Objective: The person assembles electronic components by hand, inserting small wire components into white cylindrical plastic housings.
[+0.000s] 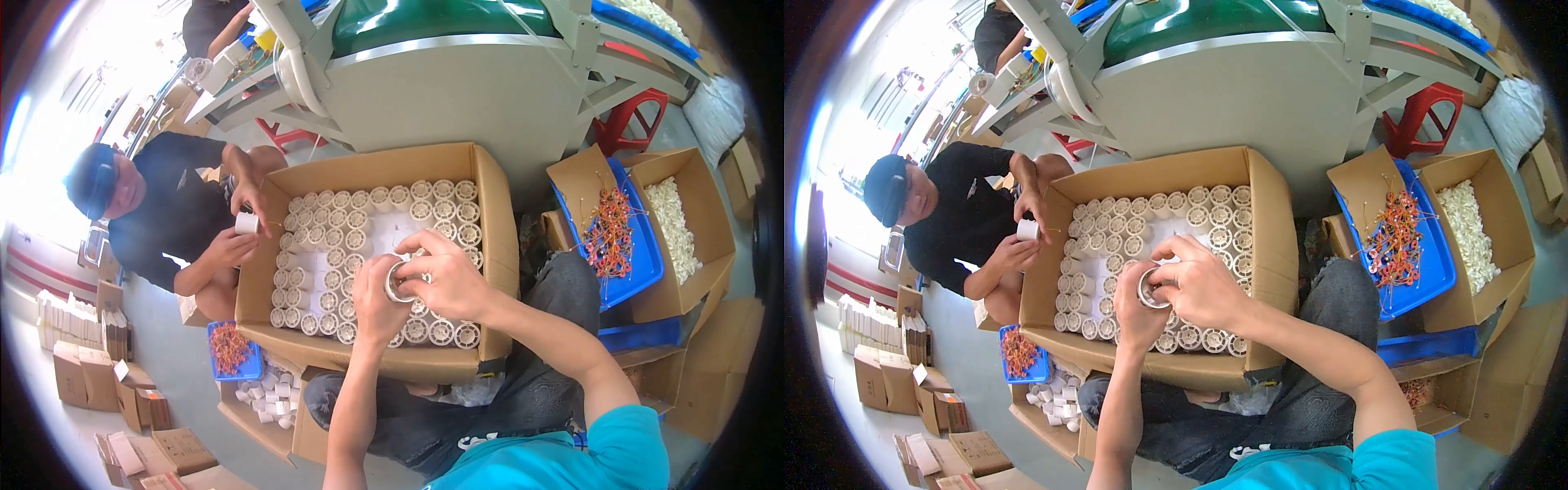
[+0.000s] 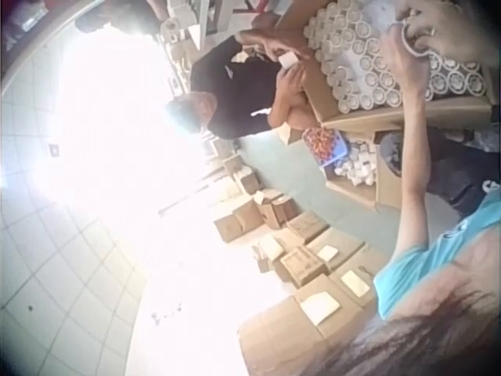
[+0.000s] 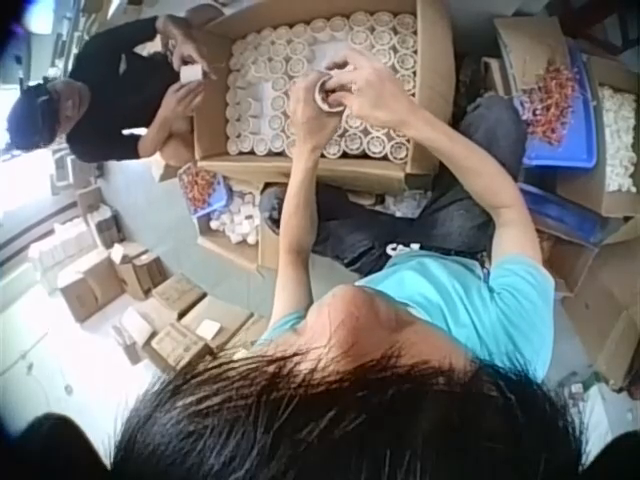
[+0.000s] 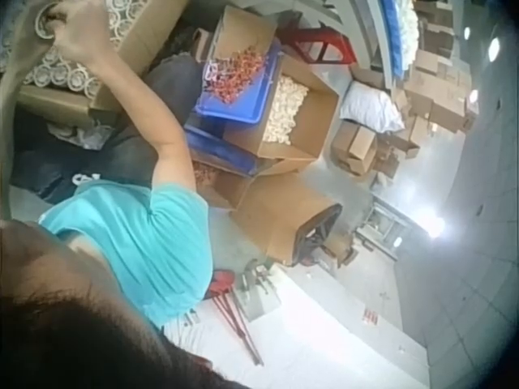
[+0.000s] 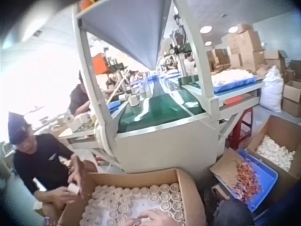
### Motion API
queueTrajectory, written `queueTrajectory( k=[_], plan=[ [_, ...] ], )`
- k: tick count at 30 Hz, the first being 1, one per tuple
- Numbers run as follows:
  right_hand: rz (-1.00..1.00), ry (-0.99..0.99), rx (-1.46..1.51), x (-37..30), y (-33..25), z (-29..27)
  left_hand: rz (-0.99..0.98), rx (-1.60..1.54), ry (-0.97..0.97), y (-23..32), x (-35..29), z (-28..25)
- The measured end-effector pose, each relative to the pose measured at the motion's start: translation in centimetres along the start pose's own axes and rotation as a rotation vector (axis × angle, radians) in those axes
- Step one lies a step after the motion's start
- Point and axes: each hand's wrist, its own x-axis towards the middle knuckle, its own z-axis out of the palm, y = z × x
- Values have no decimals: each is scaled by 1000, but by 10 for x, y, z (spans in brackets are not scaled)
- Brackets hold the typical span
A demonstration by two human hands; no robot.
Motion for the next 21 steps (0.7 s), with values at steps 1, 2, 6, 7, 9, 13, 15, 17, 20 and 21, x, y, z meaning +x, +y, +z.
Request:
queueTrajectory(
  k=[1, 2, 6, 7, 9, 13, 15, 17, 20, 21],
  plan=[
    [26, -7, 7, -1, -1, 0, 7, -8, 13, 0, 0, 0],
    [26, -6, 6, -1, -1, 0, 15, -17, 26, 0, 0, 0],
    [90, 11, 27, -2, -3, 0, 30, -22, 39, 0, 1, 1],
    [109, -10, 39, -2, -3, 0, 1, -35, 17, 0, 0, 1],
    [112, -16, 25, -3, -2, 1, -26, -51, -6, 0, 0, 2],
    [133, -46, 26, -1, -4, -2, -31, -50, -22, 0, 0, 2],
    [146, -37, 44, -2, -5, -2, -35, -66, -21, 3, 2, 1],
    [162, -25, 62, -2, -5, 0, -25, -89, 0, 6, 3, 2],
    [200, -21, 131, -2, -3, 5, -21, -90, 7, 6, 3, 3],
    [221, -12, 156, -3, -2, 7, -18, -93, 6, 5, 2, 3]
  ],
)
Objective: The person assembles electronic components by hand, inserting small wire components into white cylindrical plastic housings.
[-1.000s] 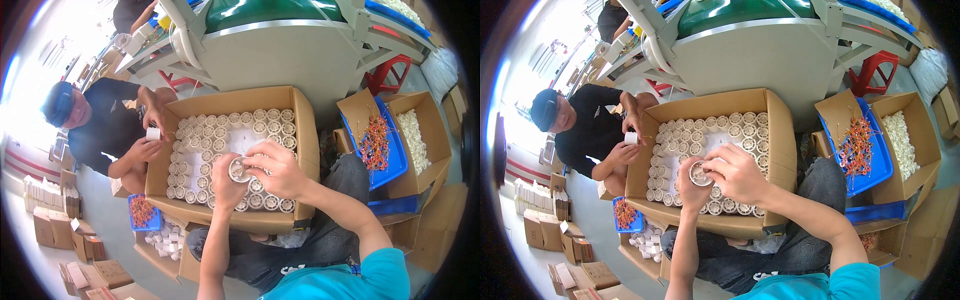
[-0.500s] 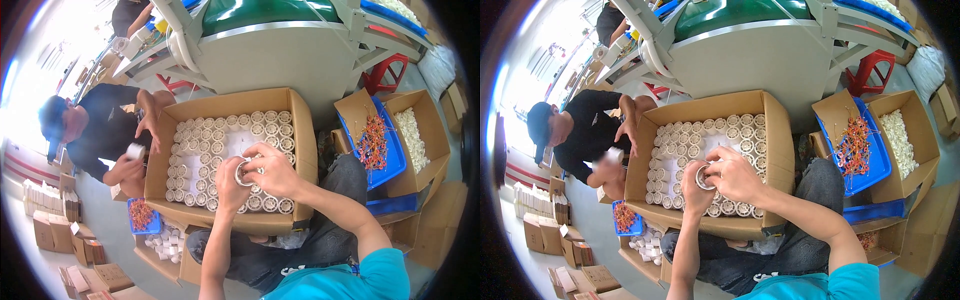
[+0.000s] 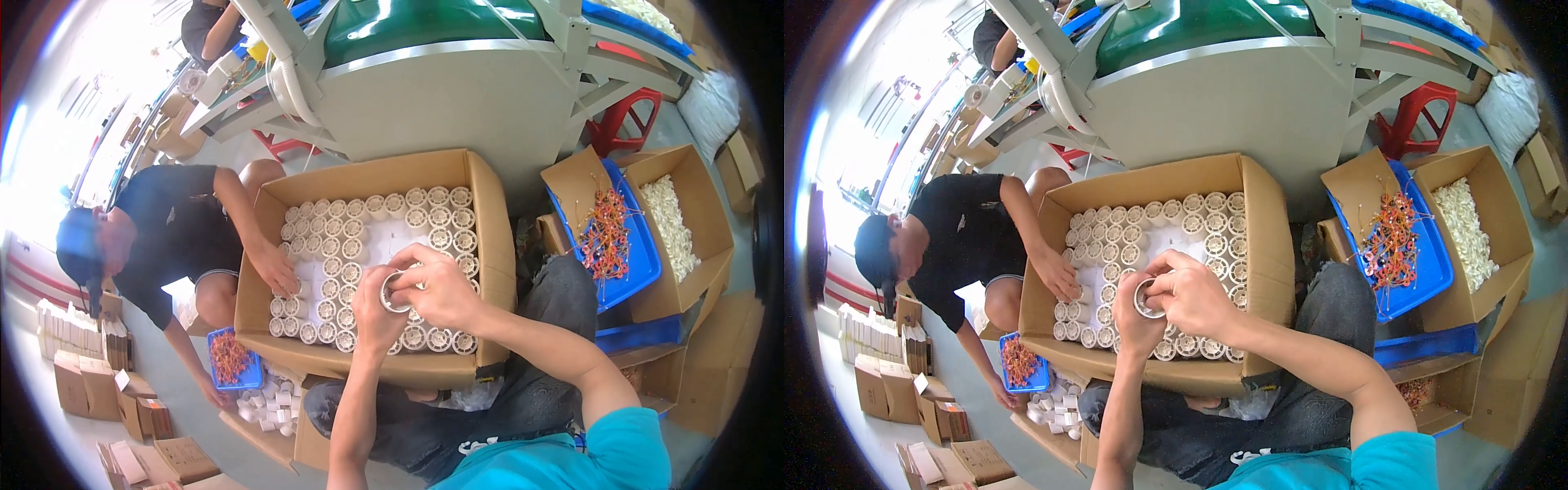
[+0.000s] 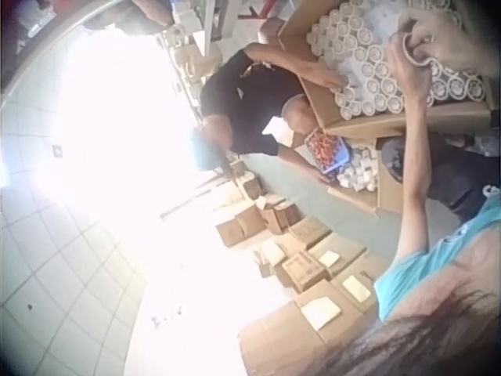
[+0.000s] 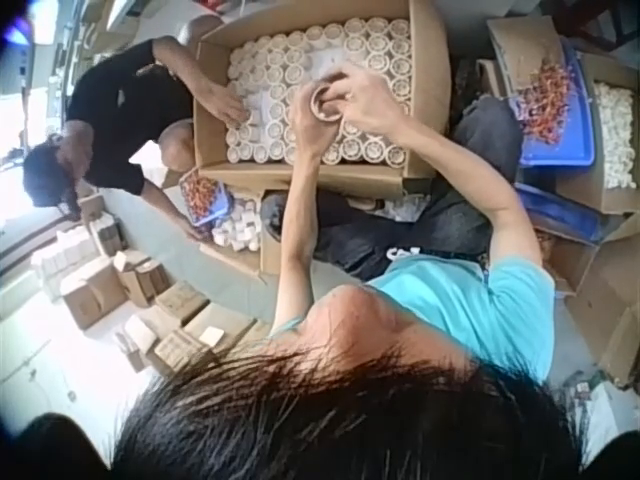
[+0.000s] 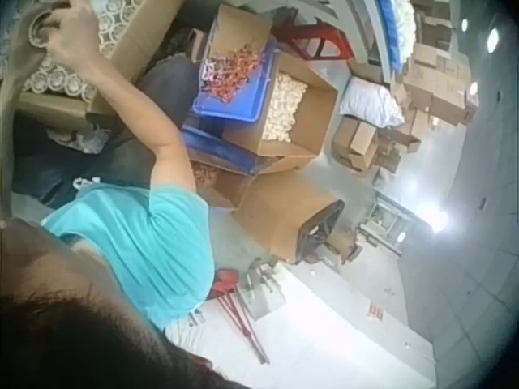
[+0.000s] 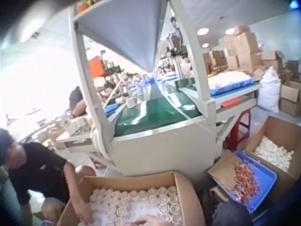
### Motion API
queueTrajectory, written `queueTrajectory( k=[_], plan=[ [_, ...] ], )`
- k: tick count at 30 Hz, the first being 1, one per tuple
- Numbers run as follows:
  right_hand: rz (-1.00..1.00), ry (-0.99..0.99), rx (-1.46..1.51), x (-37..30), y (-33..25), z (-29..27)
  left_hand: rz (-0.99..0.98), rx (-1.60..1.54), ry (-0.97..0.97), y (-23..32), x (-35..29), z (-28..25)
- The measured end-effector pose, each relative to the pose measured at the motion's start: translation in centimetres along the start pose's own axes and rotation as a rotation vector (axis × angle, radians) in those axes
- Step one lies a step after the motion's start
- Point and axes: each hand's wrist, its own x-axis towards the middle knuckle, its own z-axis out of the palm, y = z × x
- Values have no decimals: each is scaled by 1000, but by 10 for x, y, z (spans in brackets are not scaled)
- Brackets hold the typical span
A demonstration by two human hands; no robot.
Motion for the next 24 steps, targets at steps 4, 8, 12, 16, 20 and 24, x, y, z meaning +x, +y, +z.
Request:
queueTrajectory(
  k=[4, 8, 12, 16, 20, 24],
  plan=[
    [16, 3, 70, 2, 3, 2, 76, 49, 69, -4, -1, 2],
    [7, 12, 57, 0, 1, 2, 136, 96, 82, -3, 2, 1],
    [-114, 69, -80, -3, 2, 4, 105, 72, 42, -4, 1, 0],
    [-182, 28, -108, 0, 3, 0, 85, 49, -22, -2, 1, -4],
    [-133, 9, -21, 2, 7, -1, 135, 48, 20, -5, 0, -2],
    [-96, 17, 21, 2, 0, 1, 178, 67, 100, -7, -3, -1]
  ],
)
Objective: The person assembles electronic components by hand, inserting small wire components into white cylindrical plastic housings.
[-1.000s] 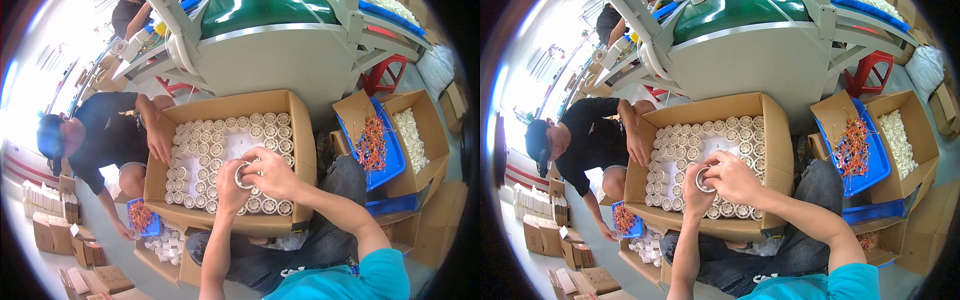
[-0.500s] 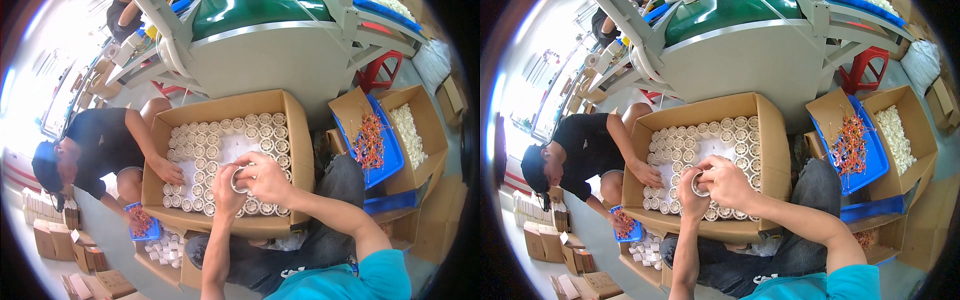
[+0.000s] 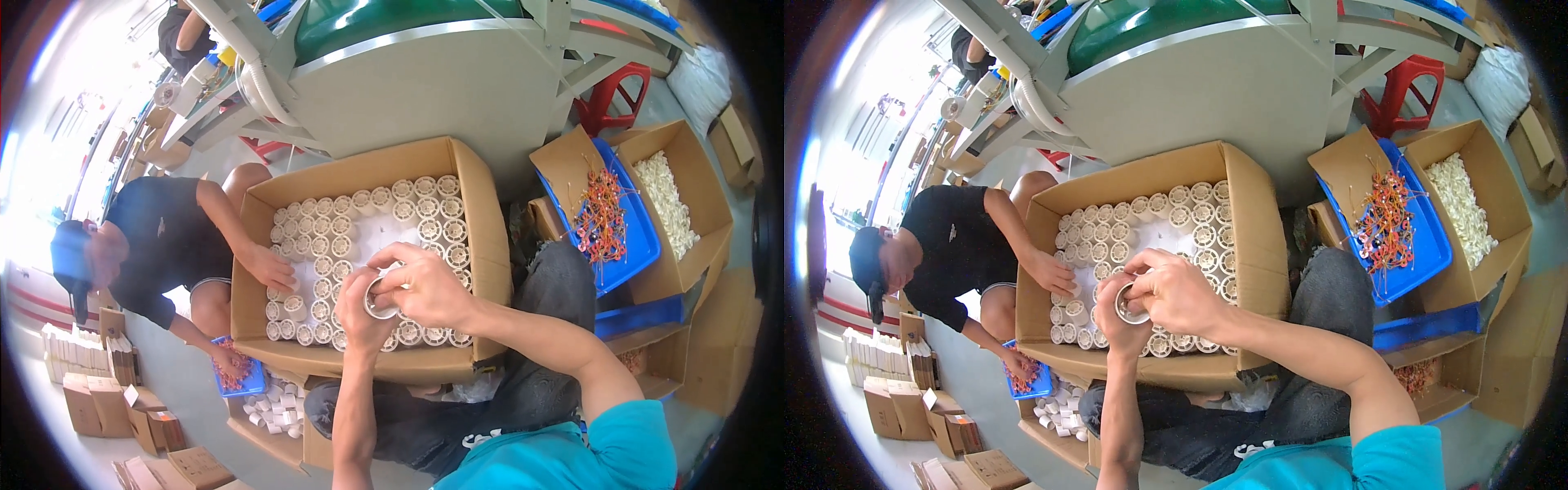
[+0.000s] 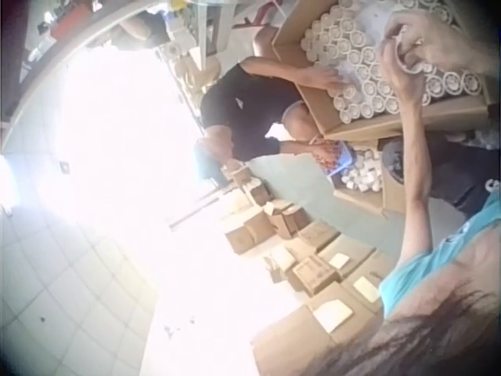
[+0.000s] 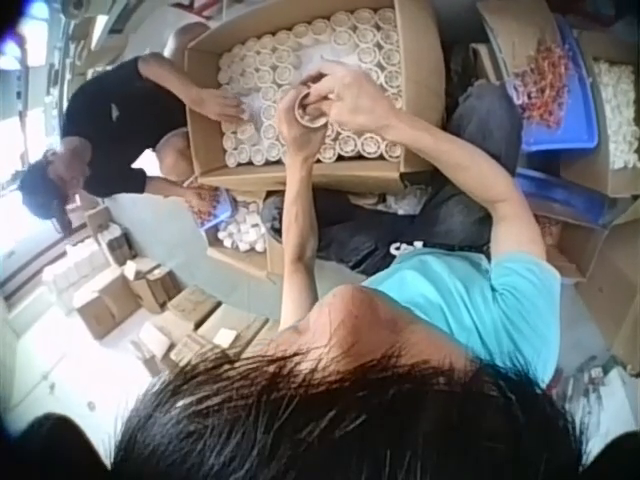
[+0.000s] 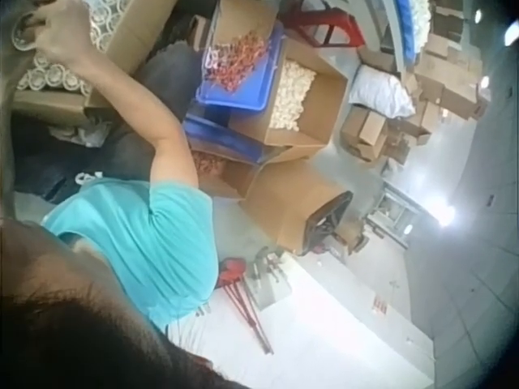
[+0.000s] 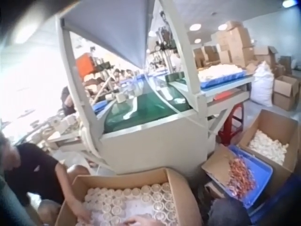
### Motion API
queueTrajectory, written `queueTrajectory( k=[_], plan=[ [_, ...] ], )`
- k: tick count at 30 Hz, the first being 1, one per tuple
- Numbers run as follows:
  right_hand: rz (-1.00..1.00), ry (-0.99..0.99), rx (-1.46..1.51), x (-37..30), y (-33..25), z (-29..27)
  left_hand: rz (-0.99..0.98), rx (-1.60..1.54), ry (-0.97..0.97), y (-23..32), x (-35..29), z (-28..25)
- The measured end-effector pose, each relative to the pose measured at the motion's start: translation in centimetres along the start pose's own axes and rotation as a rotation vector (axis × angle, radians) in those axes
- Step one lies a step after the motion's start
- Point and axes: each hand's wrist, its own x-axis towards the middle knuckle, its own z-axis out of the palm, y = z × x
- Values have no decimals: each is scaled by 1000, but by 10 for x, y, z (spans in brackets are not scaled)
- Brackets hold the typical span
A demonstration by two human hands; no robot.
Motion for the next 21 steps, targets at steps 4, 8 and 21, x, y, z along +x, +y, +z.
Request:
queueTrajectory(
  k=[4, 8, 21],
  plan=[
    [5, 53, -36, -2, 1, 5, -35, 42, -11, -1, 0, 3],
    [39, 57, 12, -3, 4, 5, -85, 66, 12, 2, -3, 7],
    [147, 28, 69, -2, 13, 6, -111, 79, 55, -2, -11, 17]
  ],
)
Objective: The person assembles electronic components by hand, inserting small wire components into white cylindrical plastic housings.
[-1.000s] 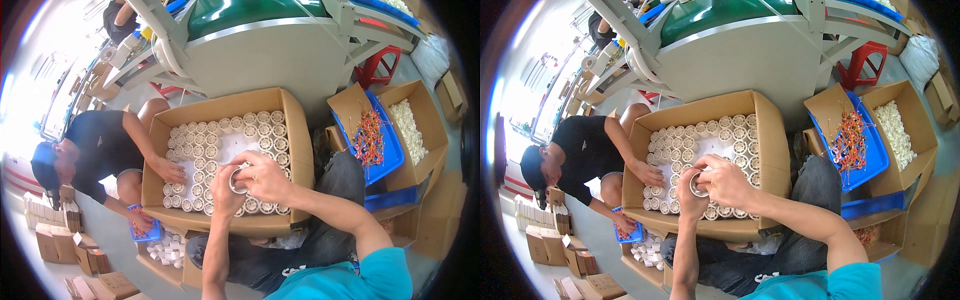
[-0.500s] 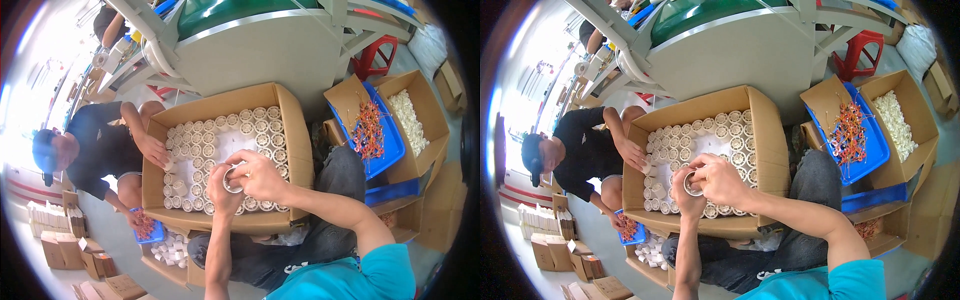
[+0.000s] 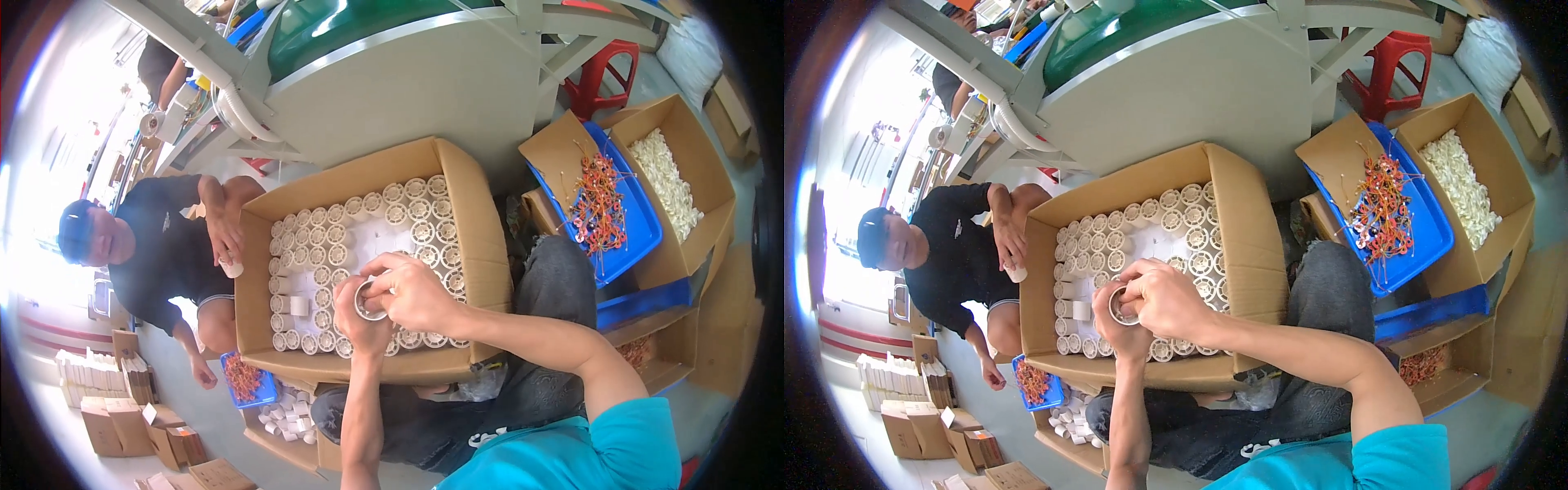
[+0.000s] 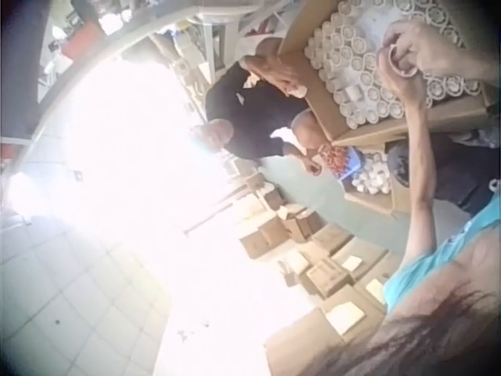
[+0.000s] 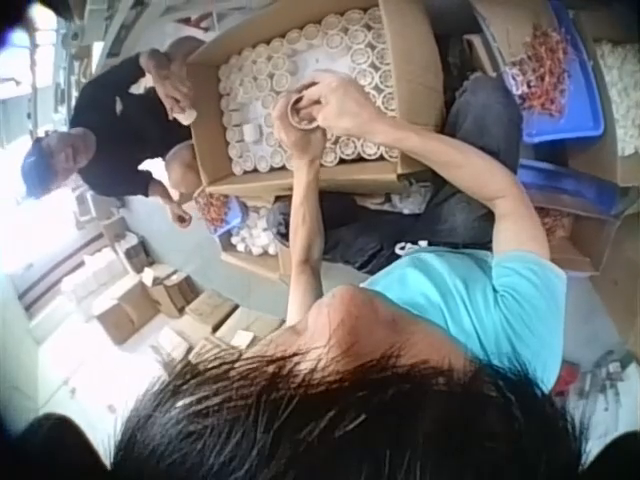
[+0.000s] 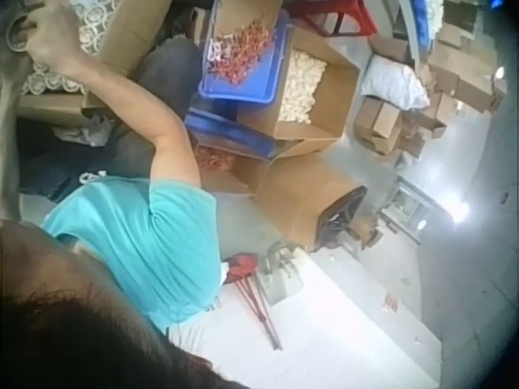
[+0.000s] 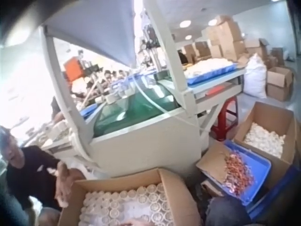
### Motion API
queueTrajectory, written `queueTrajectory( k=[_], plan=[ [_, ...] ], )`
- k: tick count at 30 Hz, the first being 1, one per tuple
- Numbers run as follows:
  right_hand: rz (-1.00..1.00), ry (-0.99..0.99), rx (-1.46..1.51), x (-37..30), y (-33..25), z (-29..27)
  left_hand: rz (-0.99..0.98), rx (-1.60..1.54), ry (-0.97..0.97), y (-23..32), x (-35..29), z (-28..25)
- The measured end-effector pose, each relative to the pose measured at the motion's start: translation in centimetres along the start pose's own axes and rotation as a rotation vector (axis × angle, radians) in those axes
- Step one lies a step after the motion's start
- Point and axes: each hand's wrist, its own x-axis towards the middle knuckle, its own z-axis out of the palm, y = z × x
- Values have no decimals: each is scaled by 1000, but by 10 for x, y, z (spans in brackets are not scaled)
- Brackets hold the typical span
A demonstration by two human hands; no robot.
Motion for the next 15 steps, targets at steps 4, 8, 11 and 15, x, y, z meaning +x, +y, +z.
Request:
queueTrajectory(
  k=[4, 8, 11, 15],
  plan=[
    [-15, -59, -76, 5, -5, -10, -55, -44, -86, 3, 10, -5],
    [-65, -61, -158, 15, -2, -24, -170, -92, -238, 1, 34, -9],
    [-43, 147, 71, 21, -10, -34, 88, 179, -161, -10, 100, -2],
    [-142, 408, 81, 27, -16, -44, 61, 26, -147, -19, 204, 31]
  ],
)
